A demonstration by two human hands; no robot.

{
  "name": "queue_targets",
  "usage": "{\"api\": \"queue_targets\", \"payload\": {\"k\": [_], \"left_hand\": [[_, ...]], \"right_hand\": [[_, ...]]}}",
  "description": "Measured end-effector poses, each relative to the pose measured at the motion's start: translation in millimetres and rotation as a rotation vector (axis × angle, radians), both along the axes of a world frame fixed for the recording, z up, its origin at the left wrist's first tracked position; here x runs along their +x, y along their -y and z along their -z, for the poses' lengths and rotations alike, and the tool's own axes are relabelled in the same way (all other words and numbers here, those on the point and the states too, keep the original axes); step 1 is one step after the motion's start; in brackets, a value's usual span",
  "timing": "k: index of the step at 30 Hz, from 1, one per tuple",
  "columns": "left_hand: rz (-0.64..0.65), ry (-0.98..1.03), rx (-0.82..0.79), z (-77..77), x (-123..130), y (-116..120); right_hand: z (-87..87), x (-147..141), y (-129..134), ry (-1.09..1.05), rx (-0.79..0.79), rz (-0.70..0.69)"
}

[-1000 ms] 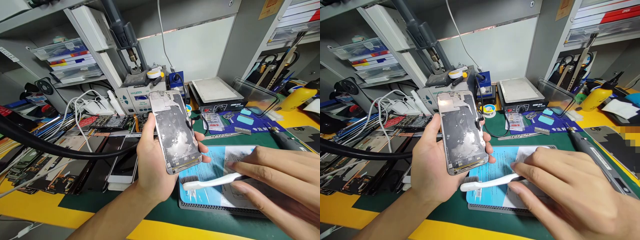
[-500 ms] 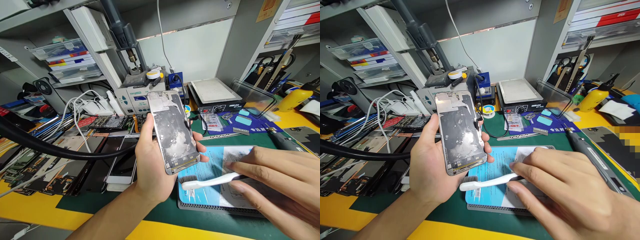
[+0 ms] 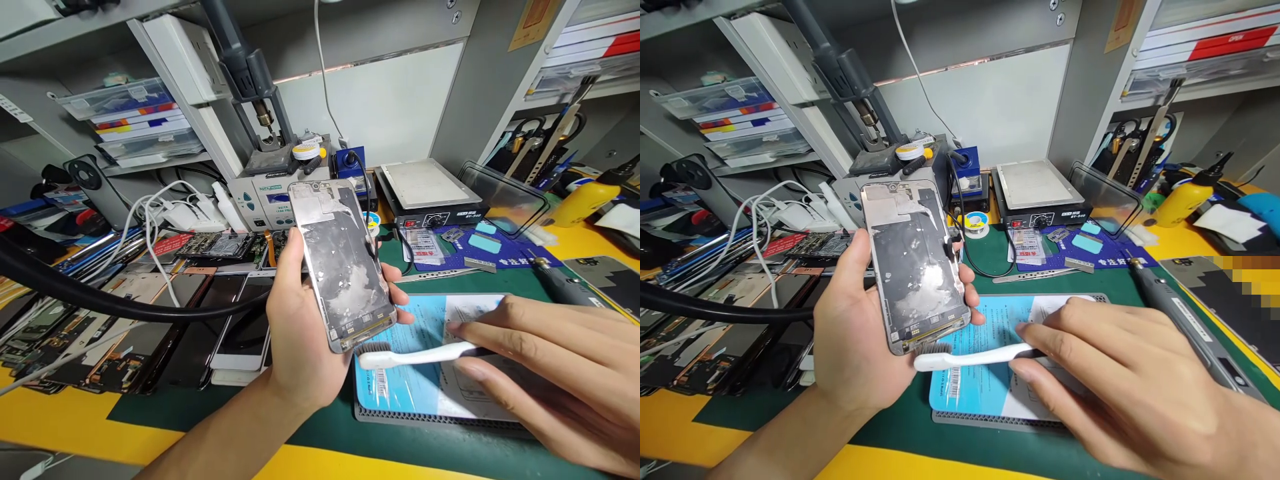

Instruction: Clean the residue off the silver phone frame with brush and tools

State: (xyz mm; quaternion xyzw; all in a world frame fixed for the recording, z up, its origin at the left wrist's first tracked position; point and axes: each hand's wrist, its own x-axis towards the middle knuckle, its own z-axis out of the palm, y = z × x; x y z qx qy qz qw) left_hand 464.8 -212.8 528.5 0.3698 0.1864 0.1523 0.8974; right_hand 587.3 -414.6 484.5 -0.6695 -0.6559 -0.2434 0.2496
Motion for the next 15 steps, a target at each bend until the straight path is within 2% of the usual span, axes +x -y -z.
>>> {"api": "queue_targets", "payload": {"k": [15], "left_hand": [[-0.006, -0.014, 0.015, -0.4, -0.8, 0.6]], "right_hand": [[0.0, -2.1, -1.8, 0.039, 0.004, -0.051]]}}
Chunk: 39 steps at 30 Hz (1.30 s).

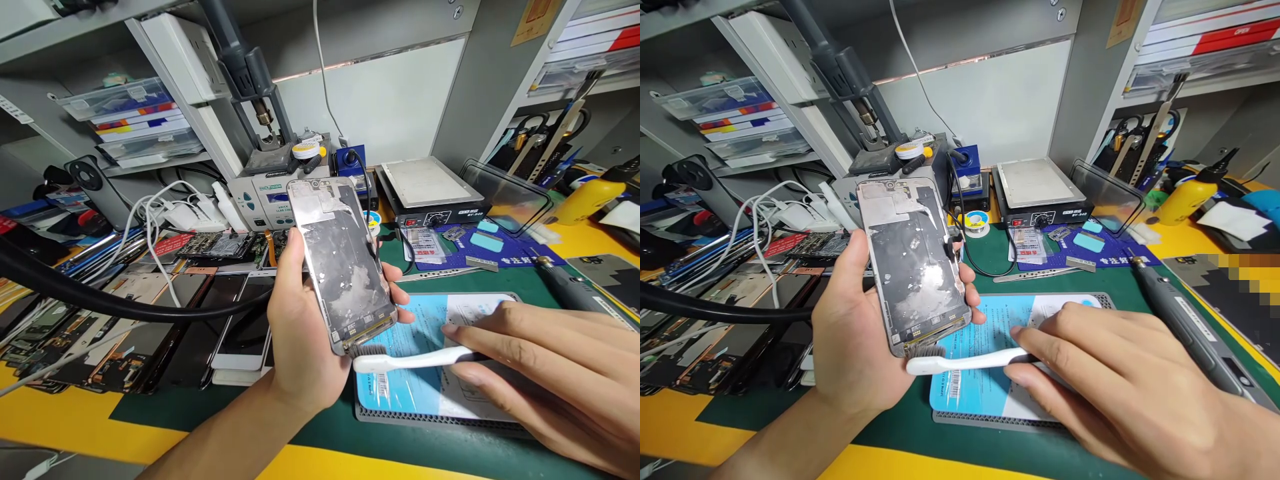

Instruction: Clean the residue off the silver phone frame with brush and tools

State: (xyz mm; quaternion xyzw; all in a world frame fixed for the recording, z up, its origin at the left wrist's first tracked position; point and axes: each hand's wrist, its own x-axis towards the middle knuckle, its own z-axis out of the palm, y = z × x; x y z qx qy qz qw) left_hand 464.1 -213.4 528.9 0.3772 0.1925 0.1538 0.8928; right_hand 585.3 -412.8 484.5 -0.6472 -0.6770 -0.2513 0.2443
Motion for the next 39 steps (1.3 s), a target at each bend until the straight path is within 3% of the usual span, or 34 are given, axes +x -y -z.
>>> {"api": "queue_targets", "payload": {"k": [39], "left_hand": [[0.030, 0.012, 0.017, -0.2, -1.7, 0.4]], "right_hand": [[1.7, -0.7, -1.7, 0.021, -0.036, 0.015]]}}
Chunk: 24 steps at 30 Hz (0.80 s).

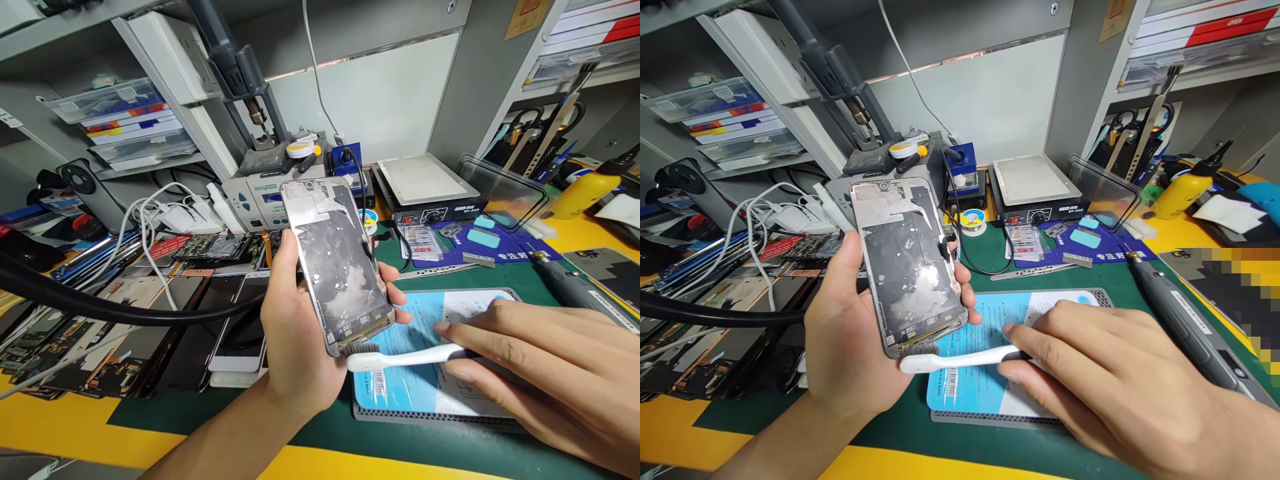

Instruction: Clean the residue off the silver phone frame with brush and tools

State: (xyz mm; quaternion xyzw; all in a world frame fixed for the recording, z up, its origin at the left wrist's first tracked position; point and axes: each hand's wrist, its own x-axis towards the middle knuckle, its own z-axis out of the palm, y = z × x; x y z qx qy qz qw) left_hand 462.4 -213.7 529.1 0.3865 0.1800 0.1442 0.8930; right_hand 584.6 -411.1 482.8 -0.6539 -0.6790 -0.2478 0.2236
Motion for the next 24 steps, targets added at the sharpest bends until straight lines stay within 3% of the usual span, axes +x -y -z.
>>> {"api": "queue_targets", "payload": {"k": [12, 24], "left_hand": [[-0.003, 0.045, 0.006, -0.3, 0.9, 0.7], [0.011, 0.004, -0.046, -1.9, 0.0, 2.1]], "right_hand": [[-6.6, -4.5, 3.6, -0.046, 0.030, -0.043], [1.5, -5.1, 9.9, -0.083, 0.047, -0.037]]}}
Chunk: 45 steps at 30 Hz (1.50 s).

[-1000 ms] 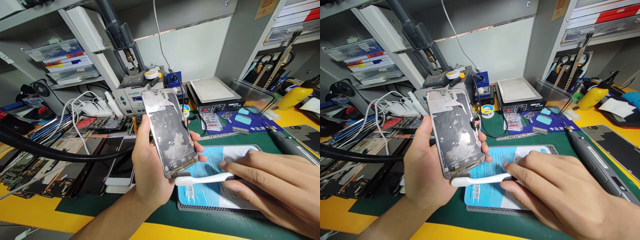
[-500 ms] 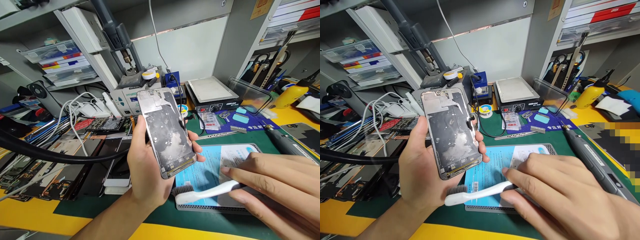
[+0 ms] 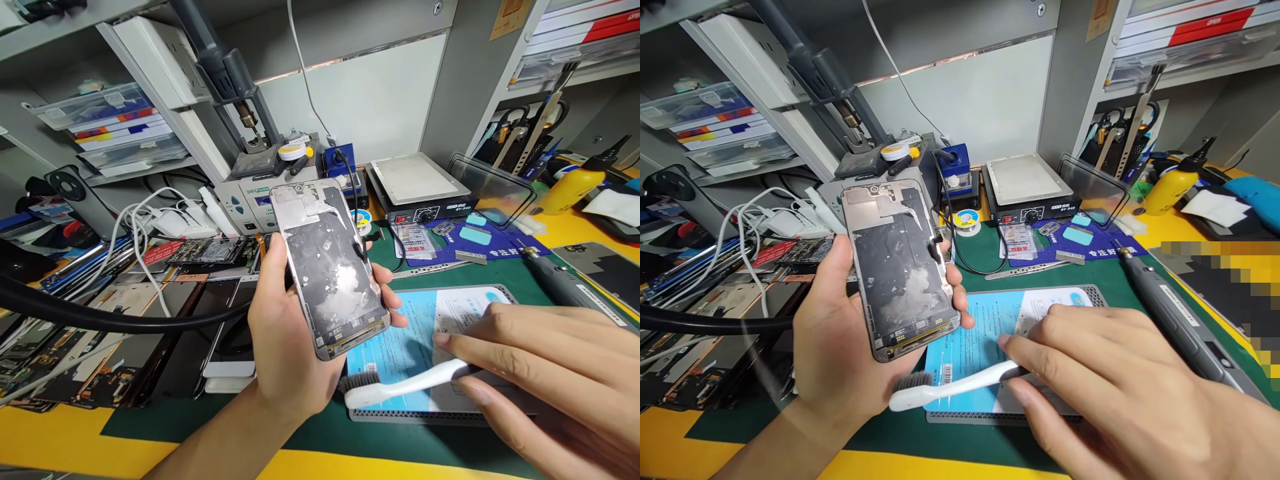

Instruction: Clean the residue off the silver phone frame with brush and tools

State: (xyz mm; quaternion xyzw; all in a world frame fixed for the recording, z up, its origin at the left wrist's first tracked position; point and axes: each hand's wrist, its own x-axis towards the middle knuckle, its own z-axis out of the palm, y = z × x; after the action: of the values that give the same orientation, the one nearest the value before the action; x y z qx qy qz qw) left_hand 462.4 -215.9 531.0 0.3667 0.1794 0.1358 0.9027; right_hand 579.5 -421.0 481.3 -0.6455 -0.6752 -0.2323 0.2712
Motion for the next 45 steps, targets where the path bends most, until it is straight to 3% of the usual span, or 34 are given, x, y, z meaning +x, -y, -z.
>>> {"api": "queue_targets", "payload": {"k": [9, 45], "left_hand": [[0.019, -0.007, 0.021, -1.7, 2.7, -0.6], [0.083, 0.032, 0.024, 1.7, -1.5, -6.1]], "right_hand": [[-4.4, 2.2, -1.3, 0.009, -0.017, -0.068], [-7.1, -0.4, -7.9, -0.012, 0.002, -0.017]]}}
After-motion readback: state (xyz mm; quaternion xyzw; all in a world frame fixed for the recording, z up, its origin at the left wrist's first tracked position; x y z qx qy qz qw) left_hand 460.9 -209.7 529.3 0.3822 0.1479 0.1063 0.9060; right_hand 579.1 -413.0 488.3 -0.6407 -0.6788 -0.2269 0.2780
